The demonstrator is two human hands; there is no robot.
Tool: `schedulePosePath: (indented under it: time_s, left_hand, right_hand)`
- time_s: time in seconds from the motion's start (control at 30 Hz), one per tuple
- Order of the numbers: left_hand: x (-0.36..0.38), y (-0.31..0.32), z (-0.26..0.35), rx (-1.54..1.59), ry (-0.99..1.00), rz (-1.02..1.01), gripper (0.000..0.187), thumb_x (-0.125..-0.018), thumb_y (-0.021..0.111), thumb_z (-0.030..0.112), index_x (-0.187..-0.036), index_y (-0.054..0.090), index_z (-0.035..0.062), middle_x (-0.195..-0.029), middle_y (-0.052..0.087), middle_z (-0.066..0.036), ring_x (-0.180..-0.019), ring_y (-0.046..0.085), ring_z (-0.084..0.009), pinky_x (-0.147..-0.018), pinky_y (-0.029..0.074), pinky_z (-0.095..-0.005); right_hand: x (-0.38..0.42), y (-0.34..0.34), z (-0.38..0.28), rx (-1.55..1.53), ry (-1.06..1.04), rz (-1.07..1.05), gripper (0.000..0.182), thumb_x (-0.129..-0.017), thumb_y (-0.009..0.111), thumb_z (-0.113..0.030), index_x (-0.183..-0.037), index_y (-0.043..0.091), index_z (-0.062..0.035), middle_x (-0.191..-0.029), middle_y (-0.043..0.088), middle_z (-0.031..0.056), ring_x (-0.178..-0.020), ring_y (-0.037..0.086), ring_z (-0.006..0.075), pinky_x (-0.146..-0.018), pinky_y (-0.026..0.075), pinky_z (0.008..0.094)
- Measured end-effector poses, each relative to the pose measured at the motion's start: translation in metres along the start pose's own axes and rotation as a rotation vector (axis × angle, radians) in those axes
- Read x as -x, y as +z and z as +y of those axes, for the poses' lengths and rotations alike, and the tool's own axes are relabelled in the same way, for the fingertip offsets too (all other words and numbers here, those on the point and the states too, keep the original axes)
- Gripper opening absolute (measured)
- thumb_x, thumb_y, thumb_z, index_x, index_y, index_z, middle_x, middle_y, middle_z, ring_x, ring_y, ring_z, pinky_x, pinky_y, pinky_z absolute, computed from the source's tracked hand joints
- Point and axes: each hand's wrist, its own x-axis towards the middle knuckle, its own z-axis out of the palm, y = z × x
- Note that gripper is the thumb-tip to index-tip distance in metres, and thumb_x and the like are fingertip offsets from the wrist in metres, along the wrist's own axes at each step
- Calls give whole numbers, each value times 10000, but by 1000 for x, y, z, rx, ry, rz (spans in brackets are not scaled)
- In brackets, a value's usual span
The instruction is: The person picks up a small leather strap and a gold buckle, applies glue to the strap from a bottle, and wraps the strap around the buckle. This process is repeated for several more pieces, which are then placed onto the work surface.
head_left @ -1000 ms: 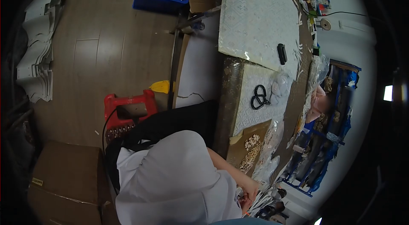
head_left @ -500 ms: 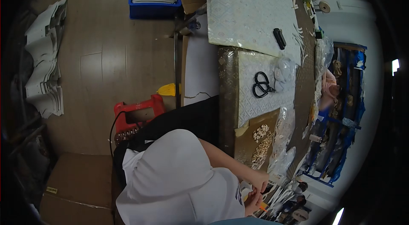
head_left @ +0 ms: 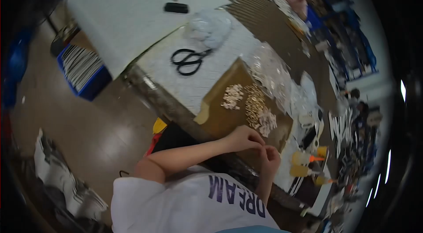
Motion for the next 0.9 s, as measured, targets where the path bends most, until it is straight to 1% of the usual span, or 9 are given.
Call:
schedulePosePath:
  time_s: [0.23,0.33,0.37,0.43,0.5,0.6,0.7,0.8,0.9]
  left_hand:
    - [-17,7,-8,214,-321,66,175,-795,686,19,-964,680,-27,-857,692,-90,-782,643,-122,-718,510,-241]
    - [-19,3,-21,387,-462,160,189,-817,670,12,-1002,655,-18,-899,682,-97,-803,659,-152,-726,535,-253]
    - [-18,0,-24,423,-500,198,187,-824,671,23,-1007,653,-13,-909,678,-91,-808,659,-152,-731,537,-248]
    - [-15,-5,-31,482,-578,202,193,-838,658,22,-1027,641,-5,-936,669,-90,-826,662,-168,-752,550,-264]
    - [-11,-7,-29,496,-632,233,196,-838,657,23,-1032,639,-1,-941,669,-90,-830,663,-171,-755,553,-266]
    - [-5,-5,-24,496,-661,230,198,-837,662,31,-1032,639,4,-941,672,-94,-832,663,-169,-745,552,-255]
    - [-4,1,-16,433,-648,250,185,-837,661,28,-1020,644,9,-934,674,-96,-825,663,-164,-738,552,-252]
    - [-3,7,-11,379,-608,269,178,-837,657,21,-1015,646,11,-923,674,-96,-817,664,-162,-734,554,-245]
    - [-2,7,-10,356,-590,298,191,-828,676,37,-1014,647,7,-928,677,-99,-832,665,-169,-752,551,-261]
  right_hand:
    - [6,0,16,-263,-33,209,109,-884,616,-39,-978,569,-12,-869,567,4,-690,503,36,-616,401,163]
    - [23,-13,57,-293,-246,566,166,-892,602,-34,-1015,489,-36,-861,486,-15,-650,436,41,-581,379,175]
    - [29,-18,61,-238,-210,647,210,-882,605,-18,-998,437,-66,-854,407,-12,-663,386,55,-607,376,193]
    - [30,-25,83,-146,-125,749,288,-868,638,-54,-1090,454,-47,-982,465,40,-793,470,103,-720,408,231]
    - [19,-36,86,68,-130,707,445,-852,663,-89,-1227,433,-28,-1195,471,94,-1010,503,167,-877,403,293]
    - [1,-42,99,-10,-47,531,514,-859,651,-97,-1310,419,-12,-1319,470,112,-1204,464,204,-992,376,327]
    - [-10,-49,101,-79,37,378,450,-867,644,-91,-1280,478,-21,-1266,517,99,-1141,516,186,-948,411,291]
    - [-4,-43,74,-507,61,366,351,-886,612,-60,-1224,542,4,-1208,547,69,-1068,528,134,-886,430,239]
    - [14,-46,51,-179,-64,155,351,-859,646,-66,-1196,568,-2,-1114,592,66,-997,543,111,-847,438,225]
